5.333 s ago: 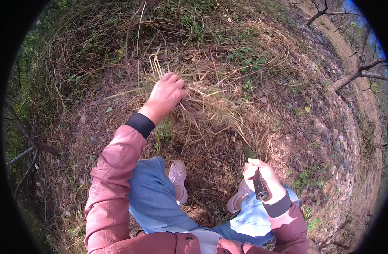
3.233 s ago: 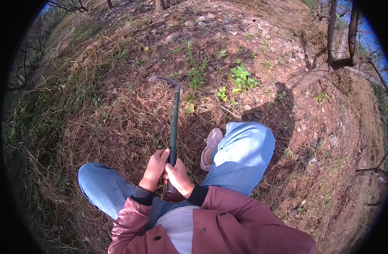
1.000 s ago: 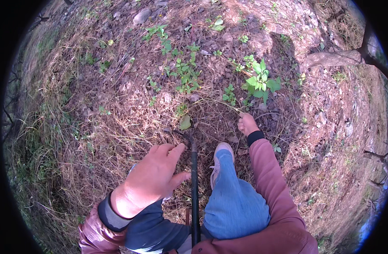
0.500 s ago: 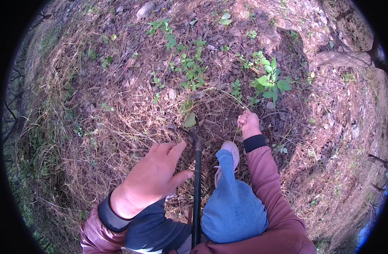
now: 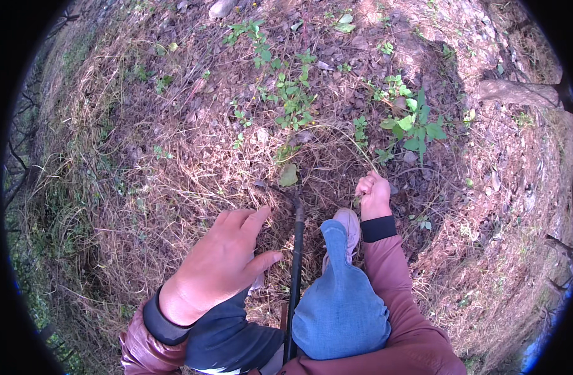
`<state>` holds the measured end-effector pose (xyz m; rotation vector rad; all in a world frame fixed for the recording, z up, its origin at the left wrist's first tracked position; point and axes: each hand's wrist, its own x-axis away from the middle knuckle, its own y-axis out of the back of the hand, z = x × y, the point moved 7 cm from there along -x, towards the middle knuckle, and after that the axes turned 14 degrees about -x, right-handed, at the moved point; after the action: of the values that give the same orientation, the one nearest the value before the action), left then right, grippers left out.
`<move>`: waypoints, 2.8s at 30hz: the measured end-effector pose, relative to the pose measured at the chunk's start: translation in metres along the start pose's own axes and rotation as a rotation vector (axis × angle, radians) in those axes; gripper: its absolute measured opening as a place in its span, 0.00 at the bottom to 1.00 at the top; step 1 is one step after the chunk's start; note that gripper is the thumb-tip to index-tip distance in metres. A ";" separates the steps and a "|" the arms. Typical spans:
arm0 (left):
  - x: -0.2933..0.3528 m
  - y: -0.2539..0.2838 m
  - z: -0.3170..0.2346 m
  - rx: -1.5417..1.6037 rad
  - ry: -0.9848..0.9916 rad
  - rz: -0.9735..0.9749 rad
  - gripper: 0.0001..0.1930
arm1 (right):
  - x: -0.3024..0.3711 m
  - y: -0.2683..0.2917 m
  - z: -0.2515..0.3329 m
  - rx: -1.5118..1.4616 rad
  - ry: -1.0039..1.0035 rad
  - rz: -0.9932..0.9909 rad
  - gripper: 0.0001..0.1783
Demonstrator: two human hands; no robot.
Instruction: The person sits on the ground and uses a curved blade tool to cut and pull away dry grass and weeds. They repeatedly gather clumps of vegetation by hand and remove them from the area.
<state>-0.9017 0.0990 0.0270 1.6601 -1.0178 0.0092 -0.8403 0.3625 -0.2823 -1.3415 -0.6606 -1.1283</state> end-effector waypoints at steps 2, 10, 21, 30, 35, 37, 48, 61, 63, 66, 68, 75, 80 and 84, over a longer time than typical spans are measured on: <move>0.000 0.001 0.000 -0.004 0.005 -0.008 0.34 | 0.016 -0.011 -0.011 -0.007 -0.111 0.112 0.17; 0.018 0.007 -0.013 0.007 -0.073 -0.079 0.35 | 0.065 -0.041 -0.026 0.083 -0.146 0.205 0.14; 0.007 0.010 -0.002 -0.007 -0.021 -0.058 0.36 | 0.179 -0.130 -0.072 0.092 -0.414 0.463 0.13; 0.006 0.004 0.000 -0.038 -0.002 -0.081 0.35 | 0.264 -0.182 -0.080 0.239 -0.499 0.743 0.14; 0.006 0.004 0.001 -0.044 -0.008 -0.105 0.35 | 0.174 -0.179 -0.089 0.490 -0.163 1.033 0.20; 0.007 0.005 0.004 -0.062 0.011 -0.104 0.35 | 0.074 -0.160 -0.075 0.667 0.161 0.713 0.16; 0.013 0.004 0.017 -0.075 0.063 -0.116 0.35 | -0.003 -0.130 -0.011 0.780 0.287 0.840 0.11; 0.010 0.009 0.013 -0.140 0.127 -0.242 0.28 | -0.030 -0.104 0.010 0.683 0.090 0.330 0.10; 0.008 0.007 0.011 -0.117 0.110 -0.211 0.32 | -0.032 -0.096 0.012 0.737 0.099 0.169 0.09; 0.008 0.006 0.012 -0.115 0.133 -0.170 0.34 | -0.034 -0.107 -0.004 0.194 -0.182 0.462 0.07; 0.006 0.007 0.013 -0.125 0.129 -0.180 0.34 | -0.050 -0.088 0.010 0.504 0.054 0.248 0.06; -0.011 -0.007 0.027 0.078 0.120 -0.293 0.30 | 0.034 -0.120 -0.072 0.382 -0.073 0.514 0.06; -0.034 -0.017 0.055 0.568 0.210 -0.435 0.27 | 0.188 -0.139 -0.161 0.690 -0.218 1.030 0.14; -0.032 -0.011 0.071 0.799 0.338 -0.561 0.26 | 0.257 -0.141 -0.186 1.028 0.008 1.532 0.27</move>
<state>-0.9492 0.0615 -0.0237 2.5155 -0.2515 0.3514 -0.9149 0.1399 -0.0260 -0.5549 -0.0062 0.4569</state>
